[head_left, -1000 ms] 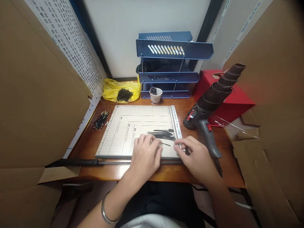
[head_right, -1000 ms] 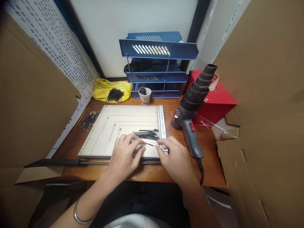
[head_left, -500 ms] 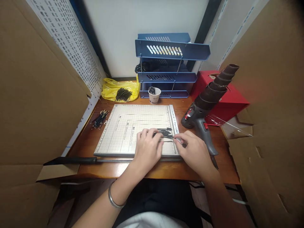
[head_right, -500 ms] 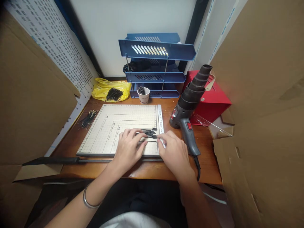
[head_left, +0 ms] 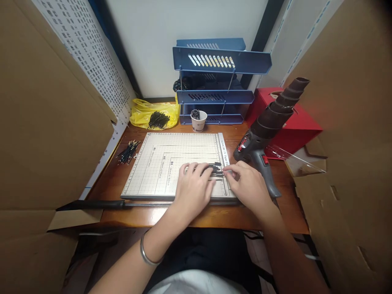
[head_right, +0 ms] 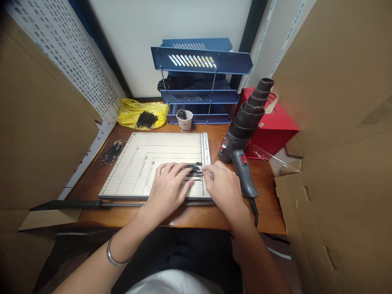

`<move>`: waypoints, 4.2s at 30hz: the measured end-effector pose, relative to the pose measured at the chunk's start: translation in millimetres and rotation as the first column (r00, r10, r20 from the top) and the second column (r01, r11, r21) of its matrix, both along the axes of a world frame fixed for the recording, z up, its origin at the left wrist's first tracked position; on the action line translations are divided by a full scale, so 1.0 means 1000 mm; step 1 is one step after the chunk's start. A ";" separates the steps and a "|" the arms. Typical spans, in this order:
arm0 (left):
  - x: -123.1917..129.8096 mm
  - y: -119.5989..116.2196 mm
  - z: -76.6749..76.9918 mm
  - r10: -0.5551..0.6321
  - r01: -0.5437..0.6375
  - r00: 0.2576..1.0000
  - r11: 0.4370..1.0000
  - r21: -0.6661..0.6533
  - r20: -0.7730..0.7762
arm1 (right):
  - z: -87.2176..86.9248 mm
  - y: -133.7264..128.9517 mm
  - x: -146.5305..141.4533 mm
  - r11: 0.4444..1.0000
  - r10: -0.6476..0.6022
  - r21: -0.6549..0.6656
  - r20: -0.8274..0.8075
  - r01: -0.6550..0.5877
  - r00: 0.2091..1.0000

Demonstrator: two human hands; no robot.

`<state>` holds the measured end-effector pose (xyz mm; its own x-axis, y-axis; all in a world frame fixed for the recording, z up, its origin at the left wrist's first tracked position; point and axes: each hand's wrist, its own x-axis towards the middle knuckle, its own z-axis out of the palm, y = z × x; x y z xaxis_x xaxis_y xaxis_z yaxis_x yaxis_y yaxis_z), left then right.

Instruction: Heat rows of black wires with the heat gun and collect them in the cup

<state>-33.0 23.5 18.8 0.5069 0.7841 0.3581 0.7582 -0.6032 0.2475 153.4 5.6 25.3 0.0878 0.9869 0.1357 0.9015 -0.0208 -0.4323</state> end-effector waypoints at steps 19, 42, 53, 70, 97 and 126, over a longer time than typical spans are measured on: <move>0.000 -0.021 -0.019 -0.049 0.049 0.995 0.999 0.006 -0.088 | 0.003 0.001 -0.001 0.998 0.032 -0.062 0.042 -0.029 0.999; -0.003 -0.020 -0.018 -0.056 0.056 0.990 0.998 -0.003 -0.133 | 0.006 0.000 0.002 0.998 0.046 -0.043 0.021 -0.045 0.999; -0.002 -0.018 -0.018 -0.045 0.048 0.989 0.999 0.015 -0.139 | 0.009 0.004 0.000 0.992 0.069 -0.110 0.062 -0.062 0.996; 0.002 -0.017 -0.023 -0.087 0.096 0.984 0.994 0.051 -0.156 | 0.009 0.010 0.002 0.995 0.039 -0.096 0.059 -0.033 0.997; 0.014 -0.028 -0.021 -0.037 0.048 0.986 0.997 0.065 -0.162 | 0.006 -0.015 0.005 0.998 0.051 -0.025 -0.118 -0.055 0.992; 0.013 -0.005 -0.013 -0.050 0.055 0.985 0.998 0.026 -0.165 | 0.005 0.001 0.011 1.000 -0.020 0.014 -0.057 0.021 0.998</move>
<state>-19.6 18.4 5.3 0.6011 0.7447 0.2899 0.7541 -0.6487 0.1029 164.4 6.3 30.0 0.1162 0.9827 0.1442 0.8748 -0.0325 -0.4834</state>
